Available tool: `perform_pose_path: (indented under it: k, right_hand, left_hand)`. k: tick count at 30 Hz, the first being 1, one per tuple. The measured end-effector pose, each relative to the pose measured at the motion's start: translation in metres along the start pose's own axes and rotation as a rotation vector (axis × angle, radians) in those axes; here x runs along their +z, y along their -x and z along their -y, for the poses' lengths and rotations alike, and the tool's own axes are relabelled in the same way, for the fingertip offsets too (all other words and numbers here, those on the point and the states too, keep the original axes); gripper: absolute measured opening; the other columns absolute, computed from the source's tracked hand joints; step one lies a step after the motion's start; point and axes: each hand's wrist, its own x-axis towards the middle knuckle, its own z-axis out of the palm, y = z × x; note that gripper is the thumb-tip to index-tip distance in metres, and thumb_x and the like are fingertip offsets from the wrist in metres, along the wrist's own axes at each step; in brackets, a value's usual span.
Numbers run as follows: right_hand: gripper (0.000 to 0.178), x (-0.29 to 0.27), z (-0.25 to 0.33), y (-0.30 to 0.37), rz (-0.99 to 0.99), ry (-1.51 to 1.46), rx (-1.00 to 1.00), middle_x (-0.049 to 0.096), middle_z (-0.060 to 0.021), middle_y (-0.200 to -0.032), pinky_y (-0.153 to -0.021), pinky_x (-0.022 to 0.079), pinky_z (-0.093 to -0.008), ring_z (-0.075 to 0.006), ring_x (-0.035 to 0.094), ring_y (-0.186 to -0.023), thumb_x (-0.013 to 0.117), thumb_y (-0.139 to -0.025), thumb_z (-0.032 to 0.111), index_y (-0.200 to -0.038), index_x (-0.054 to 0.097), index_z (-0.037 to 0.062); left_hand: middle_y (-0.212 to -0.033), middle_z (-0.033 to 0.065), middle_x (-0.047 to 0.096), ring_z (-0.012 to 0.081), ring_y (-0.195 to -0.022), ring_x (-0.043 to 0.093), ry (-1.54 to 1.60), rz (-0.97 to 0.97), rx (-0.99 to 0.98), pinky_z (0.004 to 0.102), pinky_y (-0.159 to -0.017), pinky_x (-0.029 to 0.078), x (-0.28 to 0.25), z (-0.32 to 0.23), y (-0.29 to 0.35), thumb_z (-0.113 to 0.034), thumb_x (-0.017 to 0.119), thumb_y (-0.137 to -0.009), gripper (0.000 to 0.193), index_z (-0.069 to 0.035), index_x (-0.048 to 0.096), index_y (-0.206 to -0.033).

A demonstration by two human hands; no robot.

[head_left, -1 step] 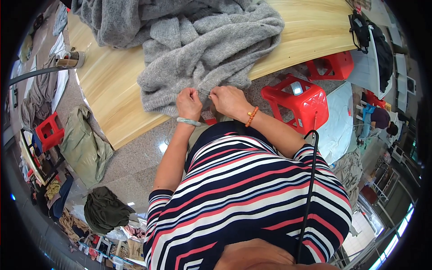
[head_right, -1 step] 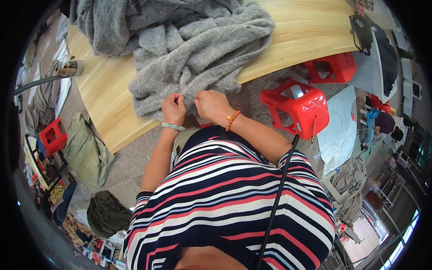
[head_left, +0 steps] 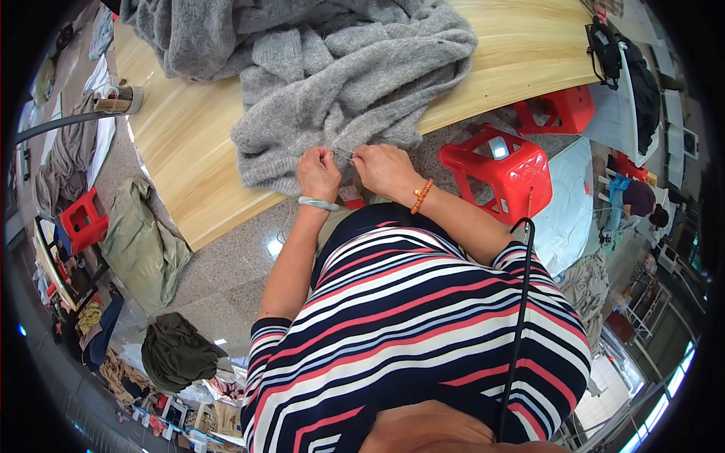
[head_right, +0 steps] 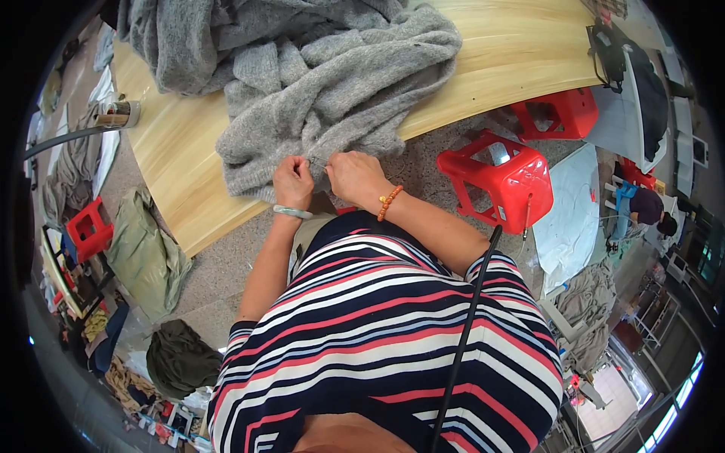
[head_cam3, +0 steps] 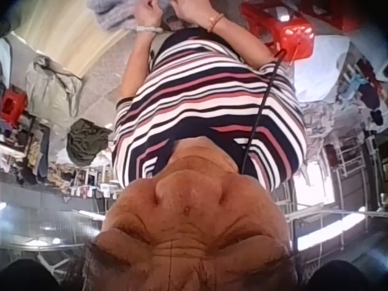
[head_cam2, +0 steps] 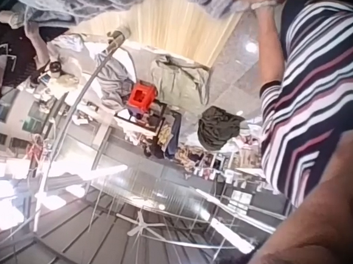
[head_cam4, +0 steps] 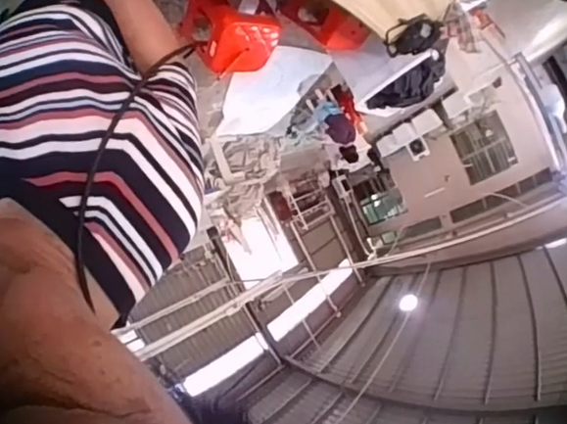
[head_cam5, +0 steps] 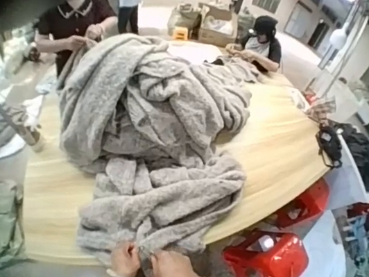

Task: Trimming loose threads from a grey fleece garment using thread snips.

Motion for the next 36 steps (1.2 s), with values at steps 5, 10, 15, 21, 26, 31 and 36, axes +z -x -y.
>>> perform_pose_path:
  k: [5,10,15,21,26,31,36]
  right_hand:
    - [0.026,0.001,-0.002,-0.004,0.032,0.044,-0.001,0.068,-0.0264,-0.08,-0.074,0.054,-0.0492,-0.0424,0.067,-0.083,0.057,-0.089,0.021,-0.082,0.071,-0.0002]
    - [0.026,0.003,-0.021,-0.016,0.125,-0.135,-0.011,0.068,-0.0232,-0.08,-0.073,0.053,-0.0485,-0.0416,0.067,-0.08,0.057,-0.089,0.022,-0.085,0.07,-0.0003]
    - [0.026,-0.003,-0.027,-0.018,0.083,-0.059,-0.175,0.068,-0.0204,-0.077,-0.067,0.052,-0.0456,-0.0411,0.066,-0.072,0.058,-0.09,0.023,-0.089,0.07,0.0003]
    - [0.025,-0.007,-0.012,-0.009,0.049,0.057,-0.197,0.066,-0.0255,-0.081,-0.07,0.051,-0.0485,-0.0415,0.065,-0.077,0.057,-0.089,0.023,-0.091,0.071,0.0024]
    - [0.026,-0.006,-0.04,-0.025,0.297,-0.39,-0.181,0.066,-0.0129,-0.069,-0.062,0.05,-0.0373,-0.0216,0.065,-0.067,0.063,-0.089,0.024,-0.088,0.071,-0.0005]
    - [0.03,0.014,-0.05,-0.031,0.425,-0.71,-0.208,0.058,-0.0002,-0.064,-0.054,0.041,-0.0281,-0.0063,0.047,-0.059,0.067,-0.09,0.03,-0.095,0.072,0.0001]
    - [0.027,0.003,-0.037,-0.027,0.296,-0.581,-0.2,0.059,-0.0039,-0.064,-0.057,0.043,-0.0287,-0.0089,0.05,-0.06,0.067,-0.089,0.028,-0.094,0.071,0.0016]
  left_hand:
    - [-0.074,0.0148,0.063,0.0261,-0.065,0.061,-0.028,-0.079,0.039,0.0364,-0.062,0.048,0.007,0.002,0.004,-0.008,0.063,-0.086,0.008,0.0,0.063,-0.086]
    - [-0.075,0.015,0.063,0.0289,-0.068,0.061,0.019,-0.03,0.051,0.0395,-0.065,0.048,-0.002,0.004,0.001,-0.007,0.062,-0.085,0.007,0.0,0.062,-0.085]
    - [-0.079,0.0145,0.06,0.0312,-0.074,0.058,-0.042,-0.022,0.208,0.0407,-0.069,0.047,-0.009,-0.001,-0.006,-0.005,0.062,-0.084,0.004,-0.002,0.06,-0.084]
    - [-0.078,0.01,0.06,0.0233,-0.071,0.057,-0.16,-0.083,0.343,0.0342,-0.067,0.045,-0.012,0.006,-0.01,-0.004,0.061,-0.086,0.003,-0.001,0.061,-0.085]
    - [-0.081,-0.0048,0.062,0.0022,-0.071,0.05,0.45,0.389,-0.313,0.0192,-0.065,0.04,-0.027,0.034,-0.021,-0.01,0.065,-0.092,0.01,0.0,0.066,-0.094]
    - [-0.082,-0.0063,0.062,0.002,-0.07,0.05,0.663,0.537,-0.325,0.0194,-0.064,0.041,-0.031,0.026,-0.021,-0.011,0.066,-0.092,0.01,-0.002,0.067,-0.095]
    - [-0.081,-0.006,0.061,0.0021,-0.07,0.05,0.685,0.511,-0.384,0.019,-0.063,0.041,-0.033,0.035,-0.016,-0.01,0.065,-0.092,0.008,-0.002,0.065,-0.095]
